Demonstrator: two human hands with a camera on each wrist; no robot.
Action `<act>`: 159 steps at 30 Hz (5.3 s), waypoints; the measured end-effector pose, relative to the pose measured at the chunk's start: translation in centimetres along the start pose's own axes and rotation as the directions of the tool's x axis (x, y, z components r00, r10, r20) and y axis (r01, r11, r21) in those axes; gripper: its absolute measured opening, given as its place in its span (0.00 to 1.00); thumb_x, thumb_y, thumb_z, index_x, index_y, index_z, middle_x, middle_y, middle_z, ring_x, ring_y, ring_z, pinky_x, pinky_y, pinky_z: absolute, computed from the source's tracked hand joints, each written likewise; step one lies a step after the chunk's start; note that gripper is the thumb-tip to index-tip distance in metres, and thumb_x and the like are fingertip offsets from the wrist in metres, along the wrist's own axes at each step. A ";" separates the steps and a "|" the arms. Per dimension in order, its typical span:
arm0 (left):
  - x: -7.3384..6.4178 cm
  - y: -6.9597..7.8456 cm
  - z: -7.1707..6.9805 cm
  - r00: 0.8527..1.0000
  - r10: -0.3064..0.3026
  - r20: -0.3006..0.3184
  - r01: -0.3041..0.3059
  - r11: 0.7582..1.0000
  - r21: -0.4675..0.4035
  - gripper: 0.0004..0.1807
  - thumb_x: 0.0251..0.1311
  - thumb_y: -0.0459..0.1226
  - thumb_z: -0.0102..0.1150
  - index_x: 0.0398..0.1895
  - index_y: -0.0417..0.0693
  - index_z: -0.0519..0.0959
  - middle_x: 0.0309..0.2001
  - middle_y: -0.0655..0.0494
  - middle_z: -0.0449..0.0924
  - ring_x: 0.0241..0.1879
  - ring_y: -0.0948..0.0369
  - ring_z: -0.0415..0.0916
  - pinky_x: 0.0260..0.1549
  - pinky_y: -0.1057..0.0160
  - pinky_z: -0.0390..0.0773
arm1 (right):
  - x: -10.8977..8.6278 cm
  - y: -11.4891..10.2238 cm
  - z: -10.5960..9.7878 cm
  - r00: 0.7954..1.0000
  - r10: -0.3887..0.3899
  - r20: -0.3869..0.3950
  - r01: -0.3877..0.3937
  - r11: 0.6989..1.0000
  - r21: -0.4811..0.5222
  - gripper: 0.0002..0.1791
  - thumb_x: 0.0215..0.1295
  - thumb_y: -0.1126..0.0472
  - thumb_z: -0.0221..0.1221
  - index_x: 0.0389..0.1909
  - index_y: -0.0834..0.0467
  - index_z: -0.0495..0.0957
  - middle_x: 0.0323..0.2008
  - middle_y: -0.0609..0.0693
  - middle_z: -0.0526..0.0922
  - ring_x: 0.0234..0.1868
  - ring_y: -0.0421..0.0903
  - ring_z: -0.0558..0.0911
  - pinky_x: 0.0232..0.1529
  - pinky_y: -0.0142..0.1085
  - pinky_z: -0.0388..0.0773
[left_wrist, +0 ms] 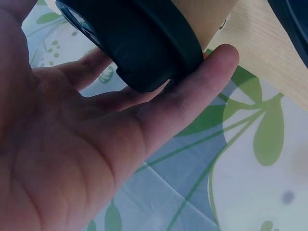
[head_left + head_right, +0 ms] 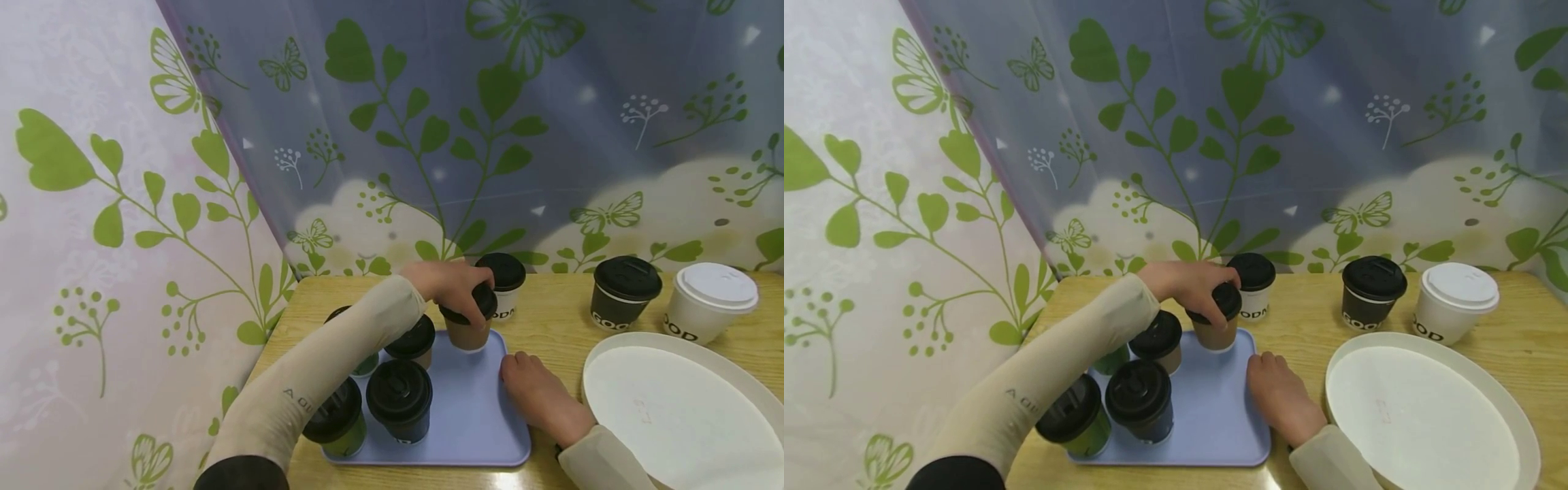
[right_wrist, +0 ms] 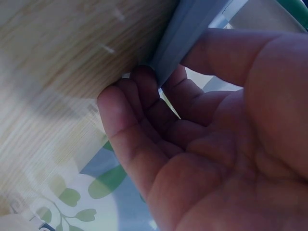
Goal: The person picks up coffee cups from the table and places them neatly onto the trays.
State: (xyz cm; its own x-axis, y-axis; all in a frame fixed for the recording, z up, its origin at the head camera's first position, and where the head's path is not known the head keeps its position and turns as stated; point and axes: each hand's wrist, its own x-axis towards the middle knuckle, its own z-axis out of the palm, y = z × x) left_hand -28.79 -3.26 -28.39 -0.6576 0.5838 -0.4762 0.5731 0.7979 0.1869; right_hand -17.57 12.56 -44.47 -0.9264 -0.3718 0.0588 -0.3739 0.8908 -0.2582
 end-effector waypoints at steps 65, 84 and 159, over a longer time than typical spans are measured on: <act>1.1 0.5 1.6 0.999 -0.025 0.026 0.024 0.999 0.038 0.40 0.56 0.56 0.73 0.70 0.64 0.67 0.63 0.59 0.72 0.55 0.63 0.73 0.49 0.62 0.76 | -0.1 0.1 0.3 0.998 -0.028 -0.051 0.028 1.000 -0.001 0.06 0.70 0.75 0.54 0.34 0.63 0.73 0.32 0.57 0.72 0.33 0.56 0.75 0.35 0.51 0.77; 1.4 0.7 2.1 0.996 -0.057 0.070 0.055 0.998 0.036 0.46 0.57 0.58 0.73 0.77 0.62 0.63 0.70 0.60 0.70 0.60 0.63 0.72 0.50 0.62 0.76 | -0.1 0.1 -0.1 1.000 -0.011 -0.003 0.011 1.000 -0.008 0.05 0.71 0.75 0.54 0.36 0.63 0.73 0.33 0.58 0.72 0.34 0.56 0.75 0.37 0.51 0.78; 1.2 2.2 -1.5 0.991 0.021 -0.130 -0.005 0.993 0.117 0.26 0.68 0.57 0.64 0.58 0.51 0.74 0.51 0.58 0.76 0.38 0.64 0.72 0.39 0.64 0.70 | 0.0 -0.1 -0.1 1.000 -0.002 -0.013 0.002 1.000 -0.003 0.04 0.71 0.75 0.53 0.36 0.65 0.73 0.33 0.59 0.72 0.35 0.58 0.75 0.38 0.53 0.78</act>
State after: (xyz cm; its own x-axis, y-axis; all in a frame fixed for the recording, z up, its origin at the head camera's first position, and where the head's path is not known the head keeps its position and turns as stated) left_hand -29.08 -0.60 -27.33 -0.7036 0.6147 -0.3564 0.6298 0.7718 0.0878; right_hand -17.50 12.54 -44.40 -0.9261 -0.3704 0.0723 -0.3762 0.8909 -0.2547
